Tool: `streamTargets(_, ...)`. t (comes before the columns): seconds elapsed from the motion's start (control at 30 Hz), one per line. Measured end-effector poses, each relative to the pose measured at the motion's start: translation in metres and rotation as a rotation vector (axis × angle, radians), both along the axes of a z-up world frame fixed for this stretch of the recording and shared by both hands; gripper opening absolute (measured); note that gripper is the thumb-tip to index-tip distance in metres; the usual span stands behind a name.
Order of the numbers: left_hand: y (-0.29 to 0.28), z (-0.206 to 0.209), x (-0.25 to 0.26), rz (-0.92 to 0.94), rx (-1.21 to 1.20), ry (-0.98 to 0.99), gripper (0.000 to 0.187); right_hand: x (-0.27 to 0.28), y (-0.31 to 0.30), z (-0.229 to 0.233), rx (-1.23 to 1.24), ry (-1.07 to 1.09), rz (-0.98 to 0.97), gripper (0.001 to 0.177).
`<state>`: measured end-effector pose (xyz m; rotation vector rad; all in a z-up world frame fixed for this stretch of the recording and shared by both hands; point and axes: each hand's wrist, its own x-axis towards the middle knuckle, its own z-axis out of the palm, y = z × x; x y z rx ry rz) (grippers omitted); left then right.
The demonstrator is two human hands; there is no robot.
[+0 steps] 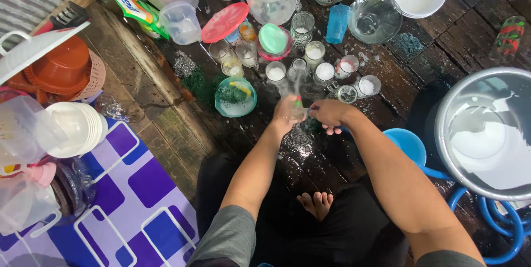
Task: Wash several small glasses and a large glass jar outdoors using soap and water.
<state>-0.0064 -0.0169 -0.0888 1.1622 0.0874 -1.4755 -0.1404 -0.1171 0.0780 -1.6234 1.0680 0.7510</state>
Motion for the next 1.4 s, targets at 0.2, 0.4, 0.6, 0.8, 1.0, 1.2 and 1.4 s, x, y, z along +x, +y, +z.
streamTargets(0.2, -0.003, 0.007, 0.002, -0.009, 0.047, 0.15, 0.043, 0.001, 0.004, 0.009, 0.052, 0.024, -0.005, 0.046)
streamTargets(0.4, -0.005, -0.003, -0.009, -0.189, -0.043, -0.127, 0.047, 0.001, 0.003, 0.007, 0.063, 0.018, -0.005, 0.045)
streamTargets(0.6, 0.011, 0.016, -0.013, -0.375, -0.26, -0.89, 0.061, -0.001, 0.0, 0.015, -0.026, -0.004, -0.072, 0.042)
streamTargets(0.8, 0.014, 0.033, -0.011, -0.444, -0.214, -1.259, 0.072, -0.002, -0.003, 0.01, -0.071, 0.008, -0.057, 0.041)
streamTargets(1.0, 0.017, 0.041, -0.009, -0.508, -0.099, -1.167, 0.08, 0.0, -0.001, 0.01, -0.067, 0.008, -0.021, 0.043)
streamTargets(1.2, 0.016, -0.03, -0.016, -0.291, -0.143, -0.675, 0.064, -0.001, -0.006, 0.002, -0.047, -0.01, -0.031, 0.044)
streamTargets(1.4, 0.024, 0.018, 0.009, -0.508, 0.239, -0.168, 0.041, -0.003, -0.007, 0.002, -0.059, 0.011, -0.019, 0.044)
